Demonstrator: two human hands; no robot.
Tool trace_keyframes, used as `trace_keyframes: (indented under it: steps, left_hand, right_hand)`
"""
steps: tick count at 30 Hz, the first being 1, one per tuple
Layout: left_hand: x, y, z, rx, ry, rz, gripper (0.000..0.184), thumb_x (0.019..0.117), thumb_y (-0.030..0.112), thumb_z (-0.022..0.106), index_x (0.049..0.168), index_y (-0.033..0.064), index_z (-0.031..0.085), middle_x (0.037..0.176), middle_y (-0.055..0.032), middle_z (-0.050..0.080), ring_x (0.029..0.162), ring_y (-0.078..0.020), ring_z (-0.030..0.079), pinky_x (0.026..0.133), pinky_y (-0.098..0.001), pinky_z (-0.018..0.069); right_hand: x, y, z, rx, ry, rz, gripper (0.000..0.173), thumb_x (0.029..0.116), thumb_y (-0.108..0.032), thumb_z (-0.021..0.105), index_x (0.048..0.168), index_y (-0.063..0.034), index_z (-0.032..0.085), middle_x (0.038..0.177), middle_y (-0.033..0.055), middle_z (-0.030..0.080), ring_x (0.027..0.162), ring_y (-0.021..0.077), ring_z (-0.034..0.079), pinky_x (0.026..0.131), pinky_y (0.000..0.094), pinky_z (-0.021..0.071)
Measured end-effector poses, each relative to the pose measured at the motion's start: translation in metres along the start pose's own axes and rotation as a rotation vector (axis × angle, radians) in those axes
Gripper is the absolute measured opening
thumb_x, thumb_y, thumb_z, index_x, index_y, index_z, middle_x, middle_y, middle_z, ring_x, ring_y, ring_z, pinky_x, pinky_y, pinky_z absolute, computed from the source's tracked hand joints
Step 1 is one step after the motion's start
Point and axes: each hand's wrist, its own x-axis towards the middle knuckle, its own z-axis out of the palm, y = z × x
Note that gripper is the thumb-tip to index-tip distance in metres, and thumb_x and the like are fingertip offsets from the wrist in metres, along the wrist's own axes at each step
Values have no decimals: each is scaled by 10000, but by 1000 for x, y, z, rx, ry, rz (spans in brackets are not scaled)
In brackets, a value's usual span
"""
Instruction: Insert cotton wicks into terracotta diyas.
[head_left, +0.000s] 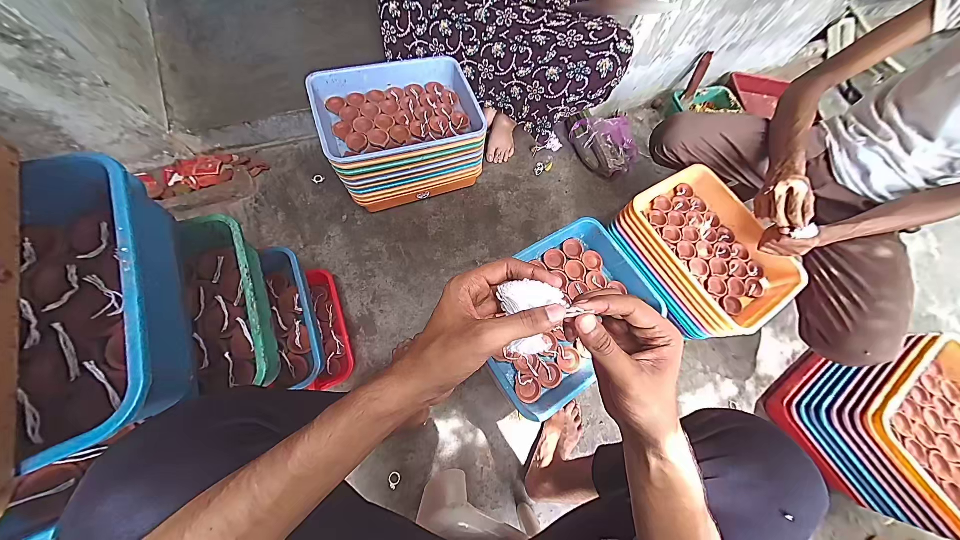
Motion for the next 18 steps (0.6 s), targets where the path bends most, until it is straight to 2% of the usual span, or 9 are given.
trace_keyframes:
  steps: [4,7,10,18]
  left_hand:
    - [0,1,0,-49,19,-22,231,985,88,660,1213,57,659,1061,-147,690,918,-202,695,854,-346,604]
    - [0,1,-1,-38,1,-24,267,949,80,701,1212,73,659,1043,-130,689,894,-179,681,835,-317,596]
    - [0,0,0,-14,-7,-11,322,914,56,754,1220,60,655,1060,-150,701,932,-211,700,850,-342,607]
    - [-1,-1,1,16,31,12,307,912,31,750,1205,54,660,1047,-147,705,894,-206,703,815,-325,613]
  right_hand:
    - [0,1,1,13,3,12,140,927,-6,740,1067,-5,751,1018,100,723,868,150,704,822,316,626]
    - [-1,1,2,29,-2,11,140,929,-3,736,1069,-5,747,1029,102,722,881,153,706,828,317,627]
    - [-2,0,7,60,1,26,153,916,20,743,1069,11,742,1022,108,728,871,147,711,828,307,630]
    - [-3,2,7,67,-12,17,165,905,36,747,1068,13,742,1001,121,747,882,158,724,833,311,627]
